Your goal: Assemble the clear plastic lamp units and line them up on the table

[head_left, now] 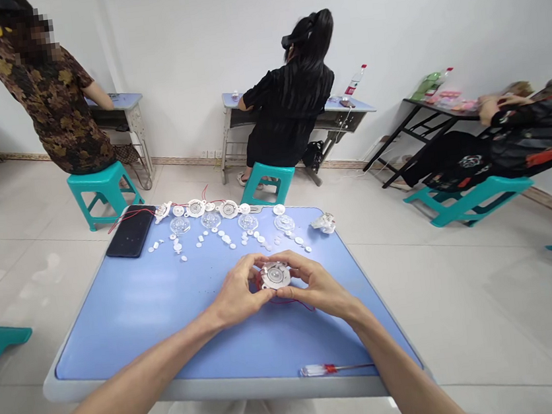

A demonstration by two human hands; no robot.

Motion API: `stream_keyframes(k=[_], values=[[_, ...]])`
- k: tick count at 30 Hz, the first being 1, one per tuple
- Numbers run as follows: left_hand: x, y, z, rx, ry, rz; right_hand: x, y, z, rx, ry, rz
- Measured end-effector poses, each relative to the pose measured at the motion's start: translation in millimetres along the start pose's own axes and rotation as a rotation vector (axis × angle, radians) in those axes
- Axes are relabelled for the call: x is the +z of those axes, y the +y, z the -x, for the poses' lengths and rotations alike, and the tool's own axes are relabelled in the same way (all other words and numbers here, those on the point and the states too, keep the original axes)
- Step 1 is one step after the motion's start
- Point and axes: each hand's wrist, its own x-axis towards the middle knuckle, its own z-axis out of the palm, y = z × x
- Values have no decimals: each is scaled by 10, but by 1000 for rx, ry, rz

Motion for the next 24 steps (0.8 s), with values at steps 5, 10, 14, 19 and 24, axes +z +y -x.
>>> stream_keyframes(k=[5,10,14,19,24], values=[[-31,26,-21,-131,31,322,-4,17,26,27,14,-26],[-43,-4,-52,-173,13,435,28,49,28,66,2,-197],[-34,-4,-53,-184,7,464,41,42,20,128,-9,-353],[-34,46,-48,-230,49,498,8,50,28,155,-87,-502],[-36,84,-46,-206,60,450,-41,77,35,175,-71,-481]])
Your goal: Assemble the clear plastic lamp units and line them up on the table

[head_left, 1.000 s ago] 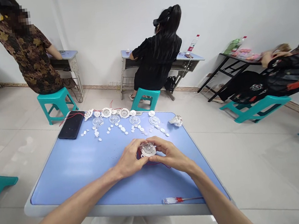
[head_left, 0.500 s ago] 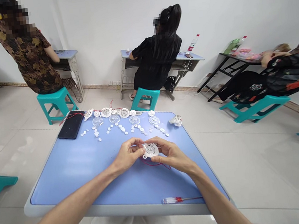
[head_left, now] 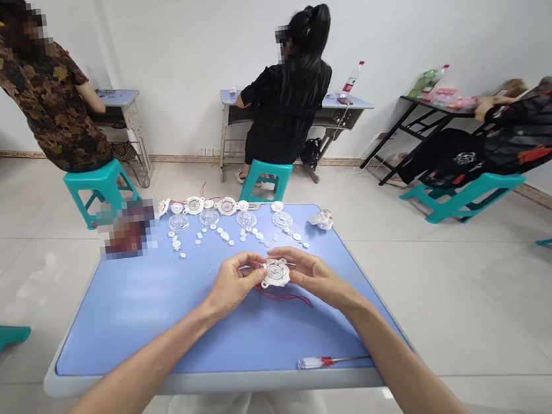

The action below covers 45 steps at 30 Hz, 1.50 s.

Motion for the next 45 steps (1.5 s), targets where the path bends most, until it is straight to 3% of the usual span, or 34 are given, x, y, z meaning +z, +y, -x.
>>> stream_keyframes(k=[8,15,20,25,45], values=[[57,-29,-11,12,19,1,117,-99,-65,129,134,78],[58,10,19,12,-34,-26,162,-98,-62,129,134,39],[85,-46,54,152,-41,-286,162,-86,-47,120,167,2],[110,-105,67,288,1,-518,164,-60,-24,140,159,26],[103,-137,61,331,58,-584,168,-65,-18,128,102,-8]])
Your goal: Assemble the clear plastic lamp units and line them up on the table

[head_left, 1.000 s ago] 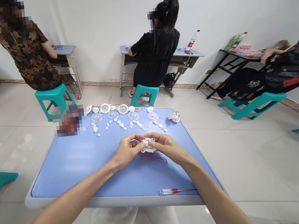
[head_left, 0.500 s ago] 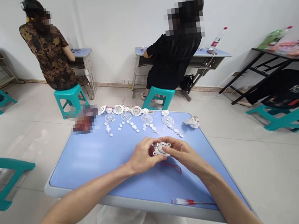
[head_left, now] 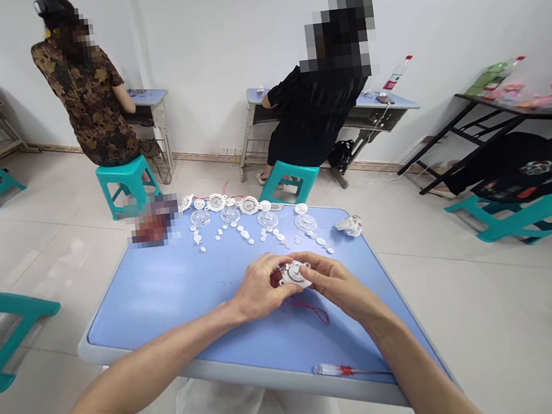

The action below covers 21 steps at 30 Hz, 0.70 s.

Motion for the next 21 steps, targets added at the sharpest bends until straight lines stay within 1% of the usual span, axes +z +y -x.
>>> stream_keyframes(k=[3,9,21], values=[[-1,1,1,-4,-11,-10,-2,0,-9,11,-13,-17],[11,-12,6,12,-11,1,-3,10,-9,24,13,15],[37,-70,29,46,-9,-35,-37,14,5,68,-3,69]])
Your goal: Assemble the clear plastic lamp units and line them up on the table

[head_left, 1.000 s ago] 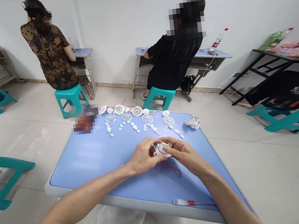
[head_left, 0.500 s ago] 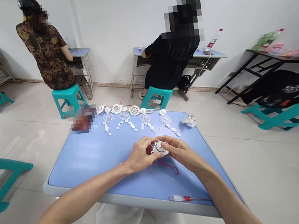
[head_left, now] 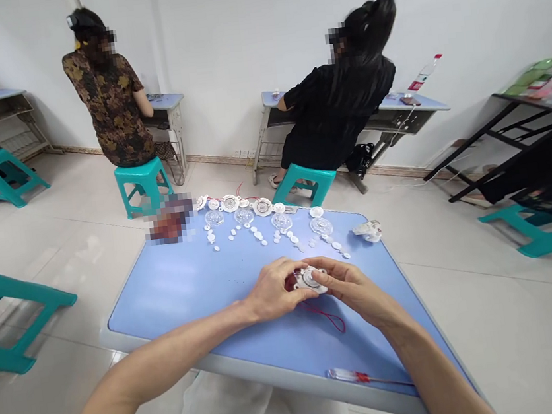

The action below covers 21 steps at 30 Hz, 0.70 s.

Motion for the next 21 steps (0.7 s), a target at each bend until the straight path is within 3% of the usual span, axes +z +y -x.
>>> stream_keyframes(k=[21], values=[[39,-90,31,87,-1,-22,-39,47,31,33,-12,23]])
